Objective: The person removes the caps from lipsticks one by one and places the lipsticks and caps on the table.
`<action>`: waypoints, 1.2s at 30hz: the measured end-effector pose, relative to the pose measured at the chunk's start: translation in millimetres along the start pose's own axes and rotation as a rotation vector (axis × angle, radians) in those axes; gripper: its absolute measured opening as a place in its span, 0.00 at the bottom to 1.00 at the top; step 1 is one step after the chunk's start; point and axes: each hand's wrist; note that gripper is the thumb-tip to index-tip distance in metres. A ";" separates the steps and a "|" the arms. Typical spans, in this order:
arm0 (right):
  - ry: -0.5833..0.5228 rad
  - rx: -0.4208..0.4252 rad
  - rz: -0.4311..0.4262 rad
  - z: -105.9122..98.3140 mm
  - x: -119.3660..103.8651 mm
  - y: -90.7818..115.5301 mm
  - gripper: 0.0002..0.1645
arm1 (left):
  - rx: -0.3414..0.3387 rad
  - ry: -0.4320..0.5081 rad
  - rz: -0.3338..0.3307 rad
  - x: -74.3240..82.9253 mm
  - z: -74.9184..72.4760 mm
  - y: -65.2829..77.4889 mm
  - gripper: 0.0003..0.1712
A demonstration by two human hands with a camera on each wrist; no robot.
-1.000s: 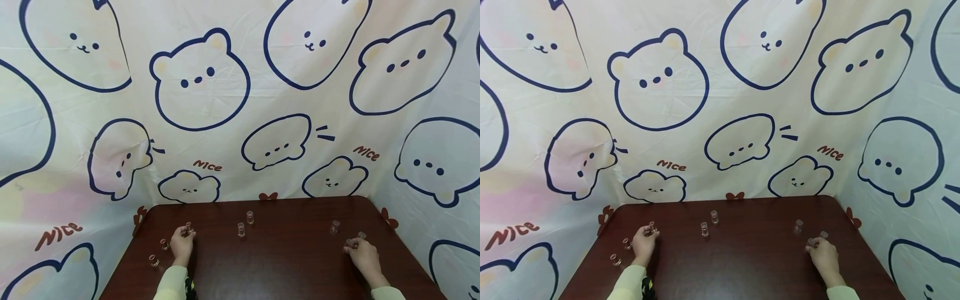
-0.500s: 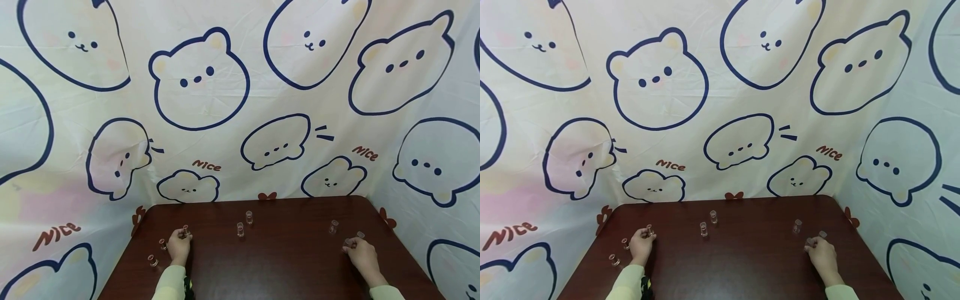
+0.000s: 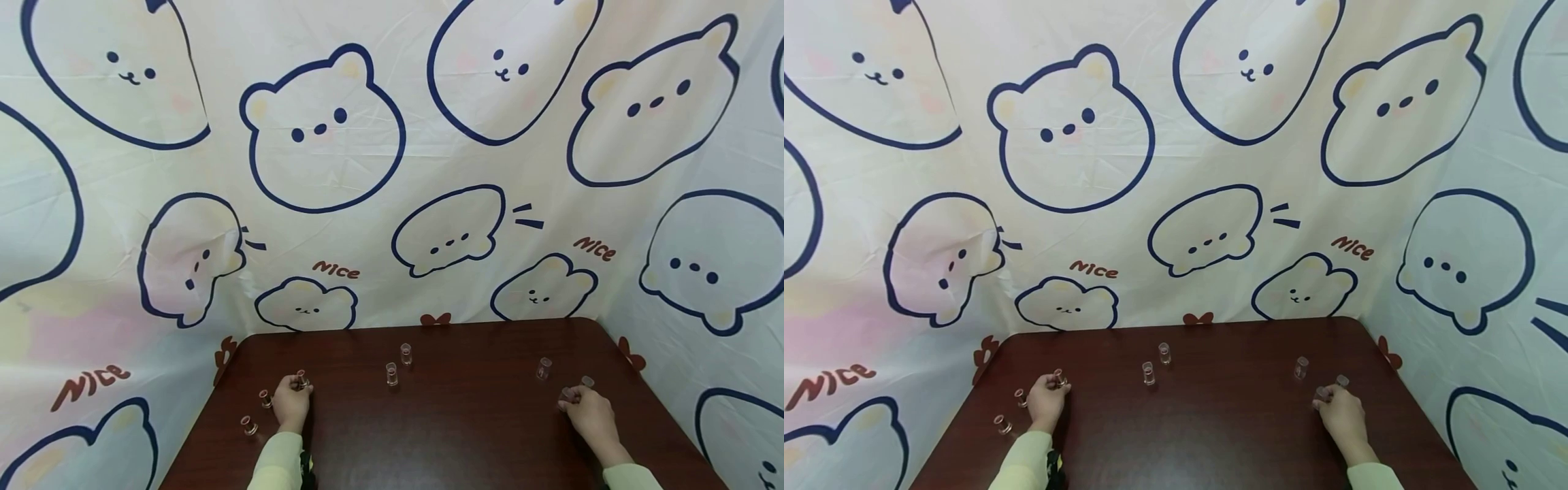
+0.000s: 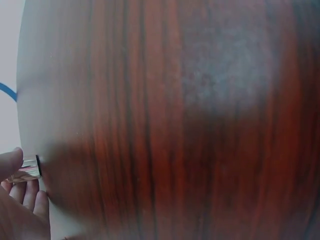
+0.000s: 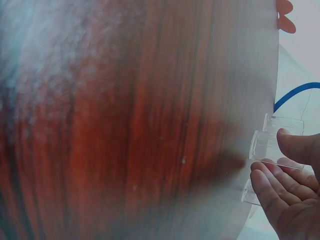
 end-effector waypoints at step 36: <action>-0.034 0.206 -0.287 8.3 -78.5 8.8 0.26 | -0.039 -0.048 -0.018 4.3 -7.4 -1.2 0.15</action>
Point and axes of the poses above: each hand's wrist, its own y-axis away from the middle knuckle, its own z-axis out of the palm, x = y × z, and after that the axes turned 7 degrees about -x, right-handed
